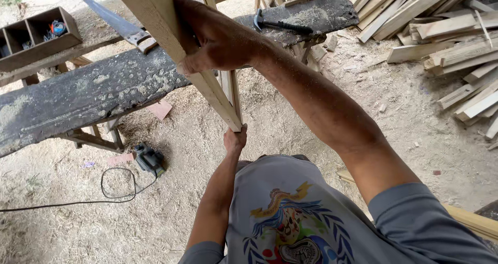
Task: The person assembles a wooden frame on a workbench, positioning wood strips and driving nails with a hammer. They take nails from a compartmentalized nail box, hold pieces steady, and hammer nails into the frame joints, repositioning the frame between nails.
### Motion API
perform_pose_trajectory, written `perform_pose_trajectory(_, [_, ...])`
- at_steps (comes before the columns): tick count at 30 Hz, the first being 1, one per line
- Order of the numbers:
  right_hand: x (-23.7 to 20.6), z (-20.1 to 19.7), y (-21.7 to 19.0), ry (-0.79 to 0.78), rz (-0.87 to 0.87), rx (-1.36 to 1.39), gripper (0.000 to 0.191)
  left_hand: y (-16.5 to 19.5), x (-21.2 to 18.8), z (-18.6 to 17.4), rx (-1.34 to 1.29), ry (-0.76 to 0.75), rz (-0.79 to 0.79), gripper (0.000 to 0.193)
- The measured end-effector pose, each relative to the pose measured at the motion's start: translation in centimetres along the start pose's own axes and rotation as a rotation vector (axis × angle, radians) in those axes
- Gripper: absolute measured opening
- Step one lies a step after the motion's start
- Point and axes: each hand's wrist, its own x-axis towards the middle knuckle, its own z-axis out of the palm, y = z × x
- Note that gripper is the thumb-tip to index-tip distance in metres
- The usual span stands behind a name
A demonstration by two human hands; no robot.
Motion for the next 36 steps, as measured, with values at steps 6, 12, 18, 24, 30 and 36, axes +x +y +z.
perform_pose_trajectory(6, [0.6, 0.5, 1.1, -0.012, 0.046, 0.004, 0.106, -1.1, 1.2, -1.5, -0.011, -0.027, 0.006, 0.054])
perform_pose_trajectory(12, [0.6, 1.1, 1.4, -0.014, 0.097, -0.042, 0.095, -1.9, 2.1, -2.3, 0.010, -0.068, 0.036, 0.053])
perform_pose_trajectory(18, [0.6, 1.7, 2.3, 0.013, 0.059, -0.077, 0.095, -2.3, 2.7, -2.6, 0.025, -0.085, 0.030, 0.052])
perform_pose_trajectory(24, [0.5, 1.7, 2.3, 0.025, 0.069, -0.119, 0.094, -2.5, 2.6, -2.9, 0.016, -0.063, 0.056, 0.051])
perform_pose_trajectory(30, [1.6, 2.1, 0.8, 0.022, 0.048, -0.069, 0.095, -3.9, 1.4, -3.6, 0.028, -0.078, 0.074, 0.051])
perform_pose_trajectory(36, [4.3, 6.5, -0.5, 0.021, 0.019, -0.145, 0.101, -10.1, -0.9, -5.9, 0.041, -0.039, -0.002, 0.051])
